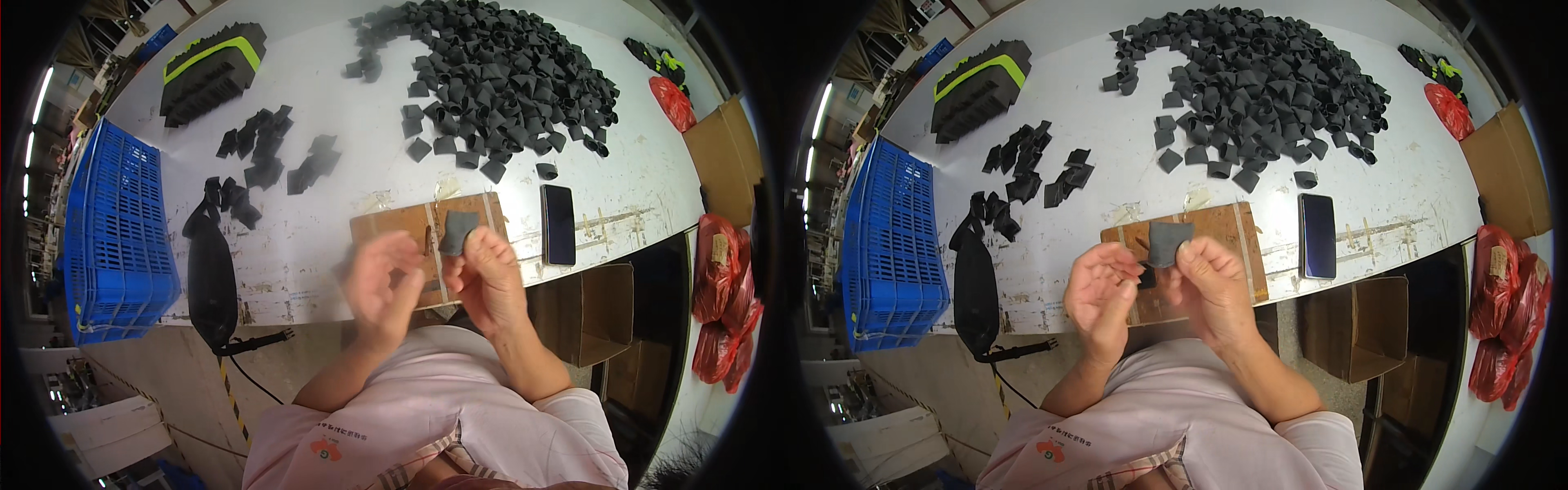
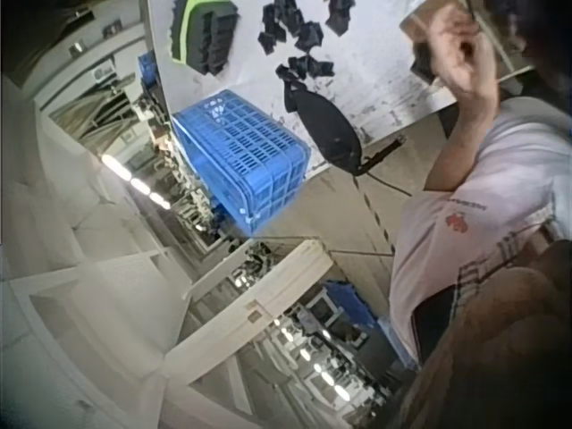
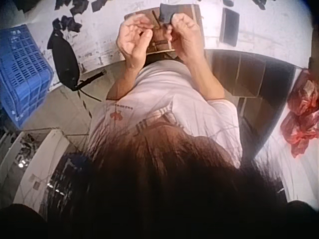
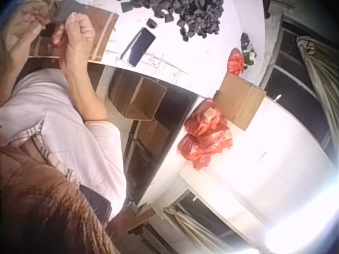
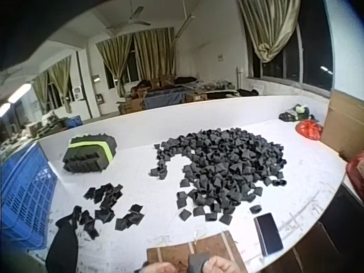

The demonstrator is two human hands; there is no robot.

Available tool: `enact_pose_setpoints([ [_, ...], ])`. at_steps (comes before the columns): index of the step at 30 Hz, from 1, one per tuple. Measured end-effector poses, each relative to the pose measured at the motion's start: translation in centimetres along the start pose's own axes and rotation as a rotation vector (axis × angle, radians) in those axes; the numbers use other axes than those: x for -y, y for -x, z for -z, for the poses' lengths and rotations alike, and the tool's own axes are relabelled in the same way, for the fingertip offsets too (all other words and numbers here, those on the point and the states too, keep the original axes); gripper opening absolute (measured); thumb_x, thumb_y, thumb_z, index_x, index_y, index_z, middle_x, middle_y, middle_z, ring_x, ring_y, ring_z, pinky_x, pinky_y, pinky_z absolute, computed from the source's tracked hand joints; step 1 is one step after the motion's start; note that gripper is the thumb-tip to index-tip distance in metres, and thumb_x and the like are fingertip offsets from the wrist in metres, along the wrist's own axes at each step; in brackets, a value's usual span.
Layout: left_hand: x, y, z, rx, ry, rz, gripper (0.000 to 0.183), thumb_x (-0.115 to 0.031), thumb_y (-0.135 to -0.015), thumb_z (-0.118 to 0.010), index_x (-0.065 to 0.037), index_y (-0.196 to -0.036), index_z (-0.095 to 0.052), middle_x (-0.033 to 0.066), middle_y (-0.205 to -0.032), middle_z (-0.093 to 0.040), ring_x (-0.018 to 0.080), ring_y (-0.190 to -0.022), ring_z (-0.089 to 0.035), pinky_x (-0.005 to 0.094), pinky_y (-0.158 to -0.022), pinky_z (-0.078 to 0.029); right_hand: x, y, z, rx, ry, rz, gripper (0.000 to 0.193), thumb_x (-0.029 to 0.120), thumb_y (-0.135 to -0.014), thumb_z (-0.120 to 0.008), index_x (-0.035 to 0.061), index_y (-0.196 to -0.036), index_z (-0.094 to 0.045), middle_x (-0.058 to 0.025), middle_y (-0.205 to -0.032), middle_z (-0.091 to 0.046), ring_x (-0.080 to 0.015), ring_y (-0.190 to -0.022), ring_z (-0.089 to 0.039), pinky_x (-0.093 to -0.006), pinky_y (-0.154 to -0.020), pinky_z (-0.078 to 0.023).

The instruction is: The recorder is assembling or inserting plastic/metal pins into small black foam pieces at a factory workbench.

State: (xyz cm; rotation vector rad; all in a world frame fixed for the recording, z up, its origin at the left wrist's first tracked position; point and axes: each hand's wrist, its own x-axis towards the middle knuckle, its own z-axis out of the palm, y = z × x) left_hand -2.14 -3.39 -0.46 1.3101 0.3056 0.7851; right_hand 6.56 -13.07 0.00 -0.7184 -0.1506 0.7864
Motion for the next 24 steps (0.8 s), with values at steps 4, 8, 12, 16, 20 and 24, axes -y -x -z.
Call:
enact_pose_setpoints([
  [4,0.5,0.9,-0.5,0.023,-0.06,0.092,0.024,0.006,-0.076,-0.057,0.005,-0.099,-0.049,0.0083,-0.09,-0.055,0.0102,-0.079,-0.053,0.0216,-0.07,-0.043,-1.6,0.7,0.7,-0.083,-0.153,-0.295,0.018,0.02,-0.085,-0.055,0.0061,-0.074,-0.053,-0.0024,-0.066,-0.054,-0.0092,-0.054,-0.048,-0.0222,-0.051,-0.04],
  [8,2.1,1.0,0.4,-0.058,-0.077,0.117,0.01,0.003,-0.077,-0.058,0.002,-0.086,-0.053,0.0046,-0.078,-0.057,0.0077,-0.069,-0.054,0.0206,-0.062,-0.044,-1.7,1.0,1.0,-0.079,0.119,-0.286,0.017,0.018,-0.085,-0.055,0.0062,-0.073,-0.053,-0.0012,-0.064,-0.054,-0.008,-0.052,-0.048,-0.0193,-0.047,-0.038],
  [12,3.0,1.2,1.4,0.013,-0.256,0.127,0.007,0.002,-0.077,-0.058,0.001,-0.082,-0.054,0.0039,-0.078,-0.057,0.0078,-0.068,-0.053,0.0211,-0.061,-0.043,-1.6,0.8,2.2,-0.068,0.53,-0.062,0.022,0.019,-0.084,-0.056,0.0059,-0.067,-0.051,-0.004,-0.062,-0.055,-0.0099,-0.049,-0.05,-0.0198,-0.046,-0.041],
  [16,3.9,1.8,4.0,-0.05,-0.387,0.186,0.011,-0.002,-0.076,-0.058,0.0,-0.086,-0.055,0.0052,-0.078,-0.058,0.0092,-0.071,-0.053,0.0226,-0.064,-0.043,1.8,-3.0,3.3,-0.008,0.318,-0.127,0.023,0.026,-0.084,-0.056,0.0052,-0.074,-0.056,-0.0005,-0.061,-0.054,-0.0043,-0.051,-0.047,-0.0166,-0.048,-0.038],
  [20,7.3,1.7,5.8,-0.012,-0.992,0.097,0.022,0.003,-0.073,-0.058,0.001,-0.094,-0.052,0.0098,-0.085,-0.054,0.0143,-0.064,-0.051,0.0236,-0.055,-0.042,2.2,-5.9,4.9,-0.245,0.555,0.113,0.024,0.027,-0.083,-0.057,0.0039,-0.076,-0.057,-0.001,-0.06,-0.054,-0.0056,-0.049,-0.045,-0.0184,-0.046,-0.037],
  [24,10.0,1.2,5.4,0.004,-1.298,0.111,0.027,-0.003,-0.071,-0.062,-0.002,-0.096,-0.051,0.0172,-0.087,-0.049,0.0326,-0.074,-0.052,0.0368,-0.061,-0.045,-2.3,-1.3,6.4,-0.072,0.784,-0.205,0.017,0.021,-0.083,-0.058,0.0038,-0.081,-0.061,0.0007,-0.062,-0.055,-0.0052,-0.052,-0.048,-0.0189,-0.047,-0.037],
])
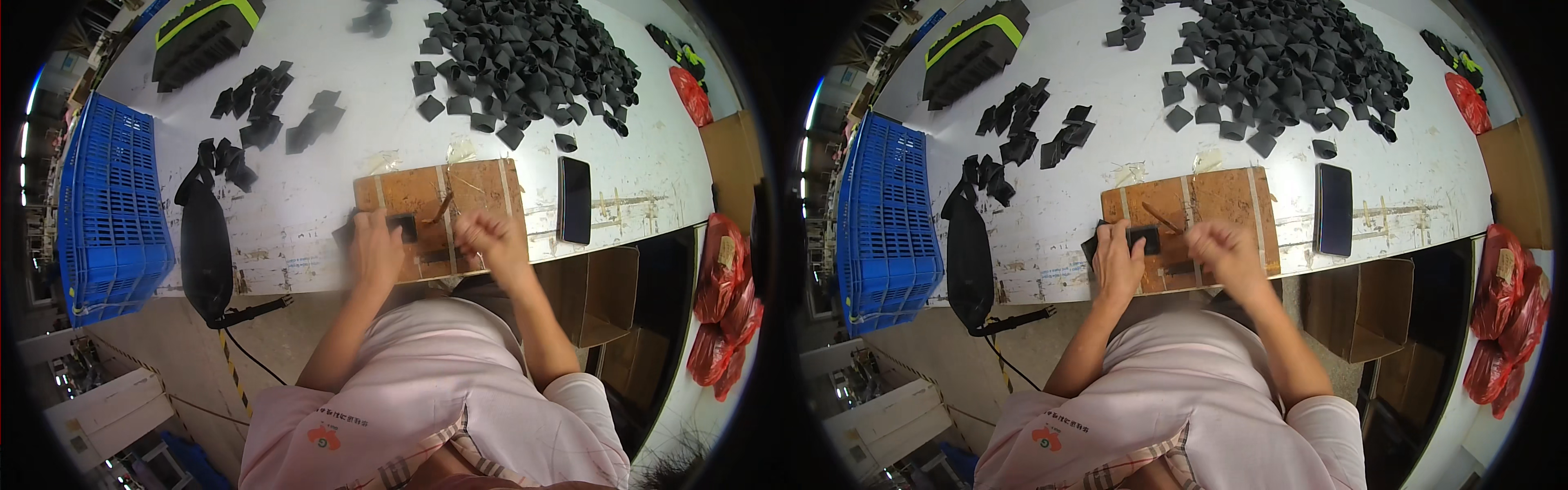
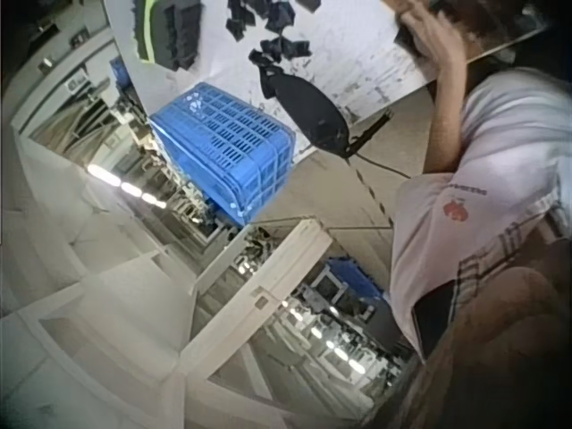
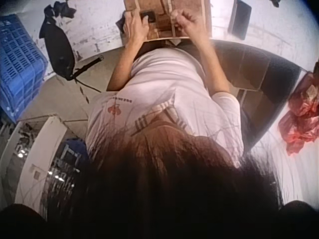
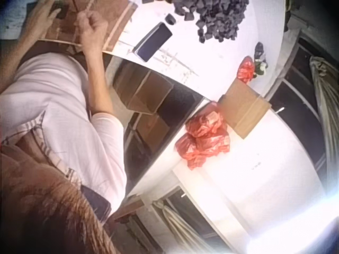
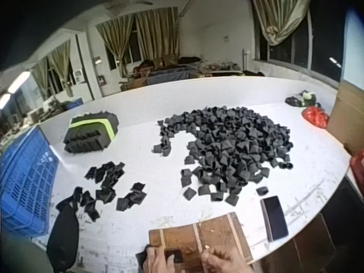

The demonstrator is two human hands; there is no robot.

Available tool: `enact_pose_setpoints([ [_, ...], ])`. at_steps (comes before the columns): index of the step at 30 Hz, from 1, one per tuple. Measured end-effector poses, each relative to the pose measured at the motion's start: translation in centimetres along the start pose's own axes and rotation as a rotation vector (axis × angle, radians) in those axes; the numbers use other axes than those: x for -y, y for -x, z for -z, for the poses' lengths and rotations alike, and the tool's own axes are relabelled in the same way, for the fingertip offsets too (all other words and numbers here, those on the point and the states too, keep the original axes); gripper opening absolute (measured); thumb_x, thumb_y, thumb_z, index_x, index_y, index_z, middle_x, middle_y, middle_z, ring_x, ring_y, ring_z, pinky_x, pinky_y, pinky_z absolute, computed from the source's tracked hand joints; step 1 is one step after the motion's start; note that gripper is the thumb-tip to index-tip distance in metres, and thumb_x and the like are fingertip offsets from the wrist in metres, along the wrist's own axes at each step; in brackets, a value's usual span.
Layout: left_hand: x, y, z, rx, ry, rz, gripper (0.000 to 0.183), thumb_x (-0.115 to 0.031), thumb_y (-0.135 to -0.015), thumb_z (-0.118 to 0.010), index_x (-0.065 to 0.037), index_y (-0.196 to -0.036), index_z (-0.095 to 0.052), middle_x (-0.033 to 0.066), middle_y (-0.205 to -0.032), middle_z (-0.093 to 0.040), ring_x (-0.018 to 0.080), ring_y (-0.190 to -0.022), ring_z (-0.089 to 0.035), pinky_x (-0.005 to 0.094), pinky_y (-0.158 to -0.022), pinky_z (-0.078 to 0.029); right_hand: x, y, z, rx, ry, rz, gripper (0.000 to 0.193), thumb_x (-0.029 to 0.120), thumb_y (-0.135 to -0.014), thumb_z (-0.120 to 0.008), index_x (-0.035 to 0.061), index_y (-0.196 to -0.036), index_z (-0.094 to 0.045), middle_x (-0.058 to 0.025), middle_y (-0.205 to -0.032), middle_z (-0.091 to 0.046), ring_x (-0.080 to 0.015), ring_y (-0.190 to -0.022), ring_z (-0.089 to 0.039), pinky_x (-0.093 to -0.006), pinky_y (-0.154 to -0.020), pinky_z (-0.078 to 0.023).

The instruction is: The recorder is assembling or inserting plastic/metal pins into small black foam pieces at a factory workbench.

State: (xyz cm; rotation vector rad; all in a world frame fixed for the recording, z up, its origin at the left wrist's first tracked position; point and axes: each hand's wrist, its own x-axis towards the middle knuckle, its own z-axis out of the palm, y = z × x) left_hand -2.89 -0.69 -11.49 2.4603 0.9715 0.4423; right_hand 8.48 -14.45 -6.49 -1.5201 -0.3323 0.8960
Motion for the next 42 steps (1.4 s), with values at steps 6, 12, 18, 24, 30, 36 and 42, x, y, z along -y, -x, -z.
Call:
enact_pose_setpoints([
  [6,1.0,-0.8,-0.4,-0.041,0.224,-0.164,0.01,0.0,-0.074,-0.06,0.0,-0.079,-0.052,0.0105,-0.073,-0.052,0.0237,-0.06,-0.053,0.0311,-0.052,-0.042,-2.9,0.9,-2.6,-0.058,0.459,0.248,0.024,0.019,-0.08,-0.061,-0.0041,-0.086,-0.057,-0.0086,-0.067,-0.055,-0.0121,-0.061,-0.052,-0.0291,-0.056,-0.044],
  [12,-3.5,2.2,2.8,0.513,1.278,0.451,0.016,-0.002,-0.076,-0.06,-0.002,-0.086,-0.048,0.0004,-0.075,-0.052,0.0045,-0.062,-0.048,0.0188,-0.048,-0.037,-2.5,1.1,-2.4,-0.061,-0.386,-0.031,0.011,0.013,-0.083,-0.057,0.0033,-0.088,-0.056,-0.0004,-0.078,-0.058,-0.0061,-0.069,-0.052,-0.0197,-0.061,-0.044],
  [18,-4.3,1.2,4.6,0.636,1.584,0.477,0.025,-0.012,-0.081,-0.052,-0.001,-0.103,-0.046,0.0044,-0.081,-0.052,0.0068,-0.054,-0.043,0.0177,-0.042,-0.03,-1.3,0.8,-0.3,0.09,-0.751,-0.152,0.009,0.014,-0.082,-0.058,0.0051,-0.084,-0.057,-0.0009,-0.078,-0.059,-0.0078,-0.067,-0.054,-0.0212,-0.063,-0.046],
  [24,-4.3,-0.5,4.7,0.767,1.545,0.493,0.019,-0.017,-0.083,-0.054,0.0,-0.091,-0.053,0.0046,-0.075,-0.056,0.008,-0.052,-0.047,0.018,-0.043,-0.033,-0.5,0.8,0.2,0.175,-0.637,-0.15,0.009,0.013,-0.082,-0.059,0.0047,-0.083,-0.058,-0.0008,-0.077,-0.059,-0.0076,-0.067,-0.055,-0.021,-0.064,-0.045],
  [30,-4.0,-0.8,4.6,0.747,1.417,0.469,0.006,-0.006,-0.078,-0.058,-0.001,-0.08,-0.056,0.0019,-0.064,-0.054,0.0059,-0.047,-0.045,0.0172,-0.042,-0.032,-0.8,0.8,0.4,0.215,-0.588,-0.125,0.009,0.013,-0.082,-0.059,0.0044,-0.084,-0.058,0.0011,-0.076,-0.058,-0.0061,-0.069,-0.053,-0.019,-0.065,-0.042],
  [36,-4.5,0.1,4.4,0.504,1.172,0.303,0.005,-0.005,-0.079,-0.056,0.001,-0.078,-0.056,0.0009,-0.063,-0.053,0.0034,-0.049,-0.043,0.0169,-0.043,-0.032,-0.7,1.3,-1.3,-0.349,0.622,0.42,0.021,0.01,-0.071,-0.067,0.0007,-0.086,-0.056,-0.0068,-0.073,-0.053,-0.0152,-0.062,-0.051,-0.0292,-0.052,-0.041],
  [42,-6.8,1.4,4.9,0.122,0.828,-0.1,0.005,0.001,-0.075,-0.058,0.0,-0.079,-0.054,0.0008,-0.062,-0.052,0.0047,-0.052,-0.044,0.0195,-0.047,-0.037,0.6,2.8,-2.1,-0.163,0.285,0.508,0.012,0.006,-0.071,-0.066,0.0002,-0.078,-0.059,-0.0101,-0.07,-0.053,-0.0217,-0.061,-0.053,-0.0295,-0.055,-0.043],
])
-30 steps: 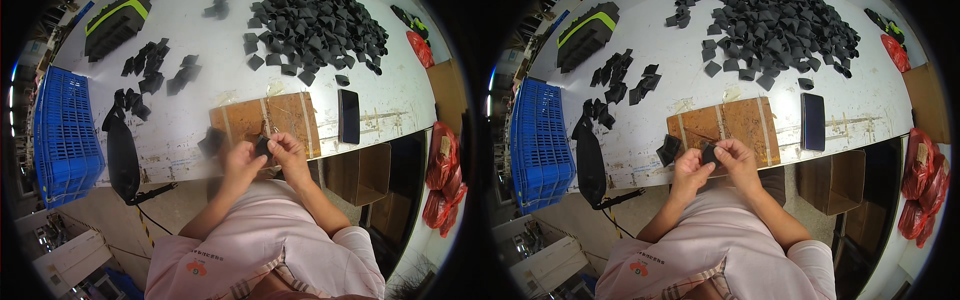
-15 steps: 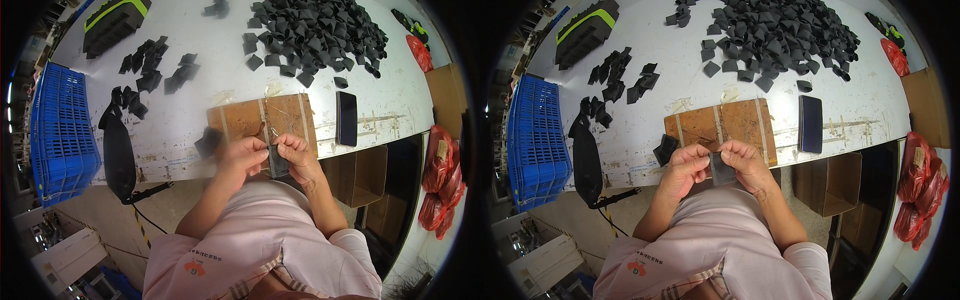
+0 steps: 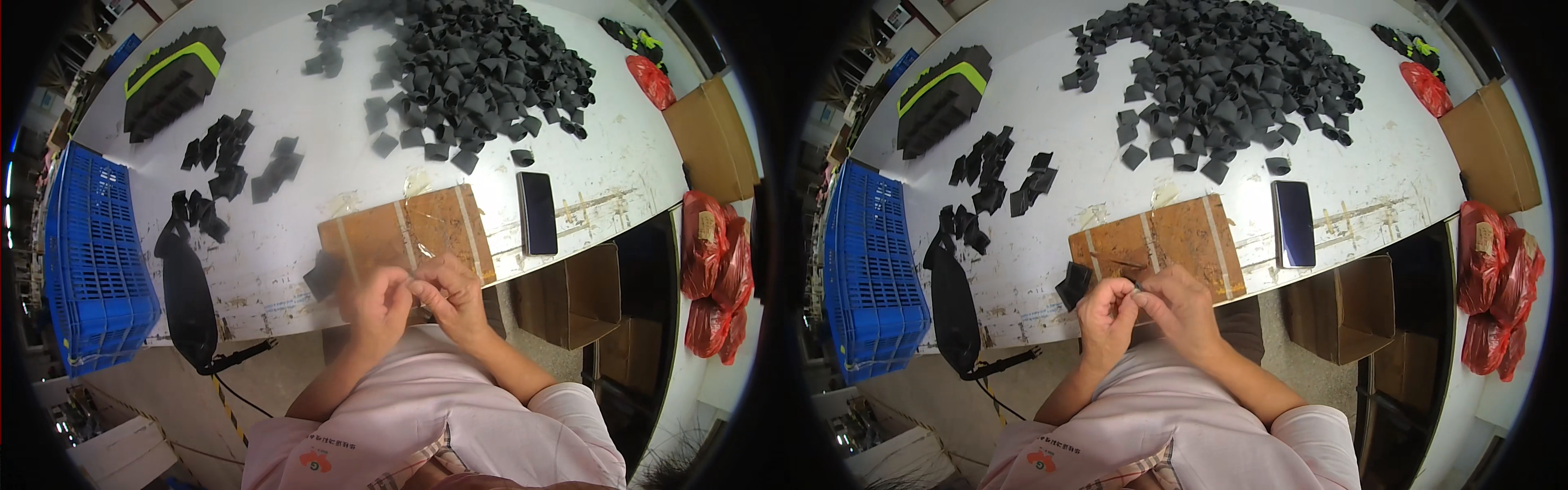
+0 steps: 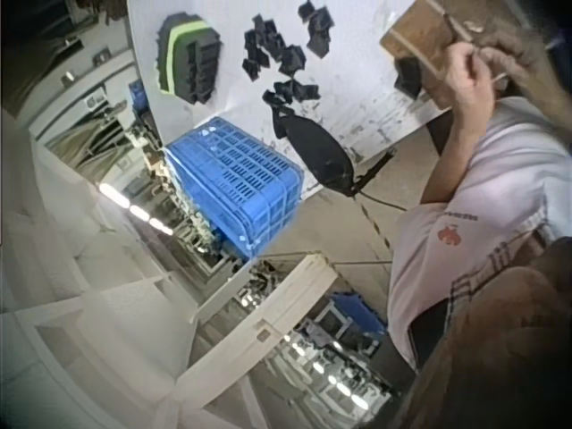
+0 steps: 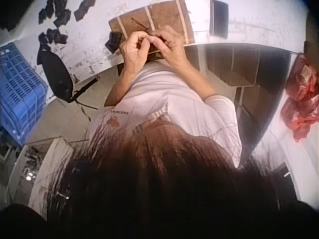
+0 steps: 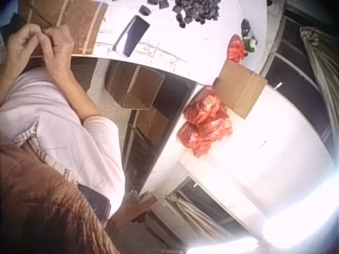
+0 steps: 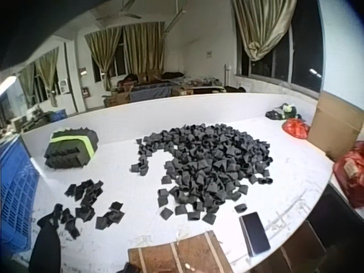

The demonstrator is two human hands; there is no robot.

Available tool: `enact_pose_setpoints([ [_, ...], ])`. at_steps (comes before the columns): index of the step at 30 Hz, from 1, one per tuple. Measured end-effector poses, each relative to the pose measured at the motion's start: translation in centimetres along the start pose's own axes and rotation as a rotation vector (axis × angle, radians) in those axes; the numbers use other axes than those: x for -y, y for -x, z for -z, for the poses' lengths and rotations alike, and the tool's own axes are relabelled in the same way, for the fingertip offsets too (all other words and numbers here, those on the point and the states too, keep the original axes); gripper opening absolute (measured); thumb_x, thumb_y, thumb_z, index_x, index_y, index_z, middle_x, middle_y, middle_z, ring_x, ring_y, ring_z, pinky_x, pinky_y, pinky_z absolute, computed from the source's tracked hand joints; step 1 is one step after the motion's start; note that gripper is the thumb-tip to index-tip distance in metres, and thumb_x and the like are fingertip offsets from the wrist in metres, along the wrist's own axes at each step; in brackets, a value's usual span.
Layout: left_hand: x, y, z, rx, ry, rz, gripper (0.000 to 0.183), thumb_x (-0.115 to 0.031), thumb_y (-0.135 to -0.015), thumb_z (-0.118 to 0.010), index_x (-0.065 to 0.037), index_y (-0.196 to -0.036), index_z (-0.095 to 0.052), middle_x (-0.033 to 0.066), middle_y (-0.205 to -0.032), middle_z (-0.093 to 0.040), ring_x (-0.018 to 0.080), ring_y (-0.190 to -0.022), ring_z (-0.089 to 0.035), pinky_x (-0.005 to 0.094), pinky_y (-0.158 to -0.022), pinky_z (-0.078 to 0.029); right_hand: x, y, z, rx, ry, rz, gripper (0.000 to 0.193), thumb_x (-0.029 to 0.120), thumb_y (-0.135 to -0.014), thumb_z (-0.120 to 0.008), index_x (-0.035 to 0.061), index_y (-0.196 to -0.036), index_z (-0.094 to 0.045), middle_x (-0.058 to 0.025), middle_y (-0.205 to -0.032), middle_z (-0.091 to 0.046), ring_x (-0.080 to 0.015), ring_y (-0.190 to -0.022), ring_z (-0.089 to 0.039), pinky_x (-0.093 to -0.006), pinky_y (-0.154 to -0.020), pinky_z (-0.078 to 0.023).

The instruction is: The recorder is assembling or inserting plastic/metal pins into small black foam pieces at a factory workbench.

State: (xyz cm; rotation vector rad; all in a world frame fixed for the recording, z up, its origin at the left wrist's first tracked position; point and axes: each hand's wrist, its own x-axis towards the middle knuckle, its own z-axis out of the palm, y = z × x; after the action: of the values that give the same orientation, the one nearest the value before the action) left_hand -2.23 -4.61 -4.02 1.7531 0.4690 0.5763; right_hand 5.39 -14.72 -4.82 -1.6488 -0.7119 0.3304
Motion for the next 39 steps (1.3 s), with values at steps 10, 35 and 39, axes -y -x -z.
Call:
enact_pose_setpoints([
  [10,2.6,-0.6,-0.5,-0.127,-0.152,-0.172,0.004,0.007,-0.077,-0.054,0.004,-0.079,-0.054,0.0019,-0.063,-0.054,0.0056,-0.048,-0.049,0.02,-0.043,-0.041,1.3,-1.4,-0.5,-0.096,0.309,0.117,0.008,0.006,-0.072,-0.063,0.0021,-0.078,-0.058,-0.0113,-0.073,-0.052,-0.0288,-0.06,-0.054,-0.0342,-0.052,-0.044],
  [35,-0.6,-1.0,1.2,-0.033,0.405,0.232,0.019,0.011,-0.072,-0.051,0.002,-0.089,-0.051,0.004,-0.072,-0.053,0.0008,-0.046,-0.039,0.0167,-0.038,-0.028,1.3,-1.4,0.2,0.139,-0.9,-0.662,0.005,0.006,-0.08,-0.057,0.0023,-0.078,-0.058,0.0032,-0.063,-0.046,-0.0061,-0.055,-0.042,-0.019,-0.047,-0.034],
  [39,-0.1,-0.7,0.3,-0.271,-0.283,-0.456,0.016,0.011,-0.075,-0.048,0.002,-0.088,-0.05,0.0059,-0.076,-0.055,0.0027,-0.046,-0.042,0.0181,-0.038,-0.032,3.1,-1.7,0.2,0.237,-1.222,-0.718,0.011,0.014,-0.085,-0.054,0.0061,-0.077,-0.055,0.0054,-0.063,-0.042,-0.0038,-0.056,-0.036,-0.0182,-0.049,-0.032],
])
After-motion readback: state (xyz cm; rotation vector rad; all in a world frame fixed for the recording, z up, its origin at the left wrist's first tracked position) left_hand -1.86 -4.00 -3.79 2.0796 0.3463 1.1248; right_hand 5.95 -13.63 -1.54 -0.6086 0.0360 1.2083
